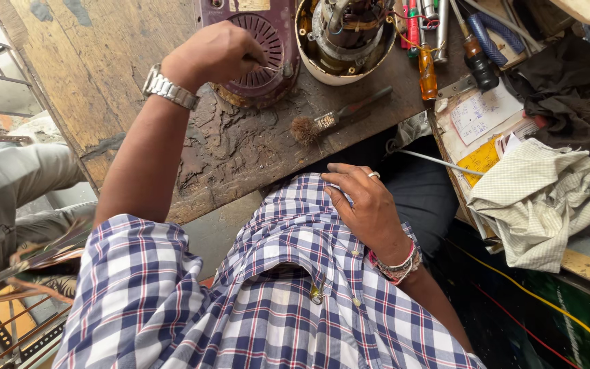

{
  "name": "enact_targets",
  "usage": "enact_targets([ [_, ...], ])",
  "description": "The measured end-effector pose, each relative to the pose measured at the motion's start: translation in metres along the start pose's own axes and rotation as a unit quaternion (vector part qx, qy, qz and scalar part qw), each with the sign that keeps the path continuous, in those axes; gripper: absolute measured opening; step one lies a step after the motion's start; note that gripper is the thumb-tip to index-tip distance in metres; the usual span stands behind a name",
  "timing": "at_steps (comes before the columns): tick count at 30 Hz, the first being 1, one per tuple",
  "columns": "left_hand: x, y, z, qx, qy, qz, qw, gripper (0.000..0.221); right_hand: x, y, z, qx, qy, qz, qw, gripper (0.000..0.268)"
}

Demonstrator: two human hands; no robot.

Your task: The person cleans and adjusts components of a ceiling fan motor using a wire brush, screwdriver, and cloth. They remove a capacitor, brush the motor housing, wipe surfaces, and tighten screws on the motor assembly.

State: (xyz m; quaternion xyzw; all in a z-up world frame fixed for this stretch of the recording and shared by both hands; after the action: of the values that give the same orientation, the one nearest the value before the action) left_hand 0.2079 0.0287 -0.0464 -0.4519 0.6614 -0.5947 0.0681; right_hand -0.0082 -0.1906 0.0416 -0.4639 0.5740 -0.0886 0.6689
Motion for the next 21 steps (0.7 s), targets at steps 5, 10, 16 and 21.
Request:
enact_targets([
  [5, 0.012, -0.007, 0.006, 0.04, -0.017, 0.056, 0.997, 0.015, -0.002, 0.001, 0.001, 0.0, -0.005, 0.005, 1.0, 0.019],
  [10, 0.003, 0.01, 0.004, -0.093, -0.076, 0.027, 0.992, 0.021, 0.0, -0.001, -0.001, -0.003, -0.003, -0.003, 1.0, 0.018],
  [16, 0.012, 0.007, -0.003, -0.114, -0.093, 0.047, 0.988, 0.023, -0.003, -0.001, 0.0, -0.004, -0.008, -0.005, 1.0, 0.018],
  [21, 0.032, -0.006, -0.001, -0.043, -0.062, 0.11, 0.991, 0.029, -0.007, -0.003, 0.001, -0.005, -0.016, -0.014, 1.0, 0.018],
])
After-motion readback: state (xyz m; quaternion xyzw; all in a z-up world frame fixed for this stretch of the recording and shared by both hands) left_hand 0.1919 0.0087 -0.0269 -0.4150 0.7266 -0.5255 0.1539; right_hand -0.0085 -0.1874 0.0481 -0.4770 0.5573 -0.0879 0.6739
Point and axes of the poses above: each hand's wrist, its own z-axis towards the middle knuckle, its own y-axis out of the palm, x = y × z, the point moved 9 cm from there along z, towards the middle knuckle, and after that the axes turned 15 degrees about -x, right-handed, at the moved point
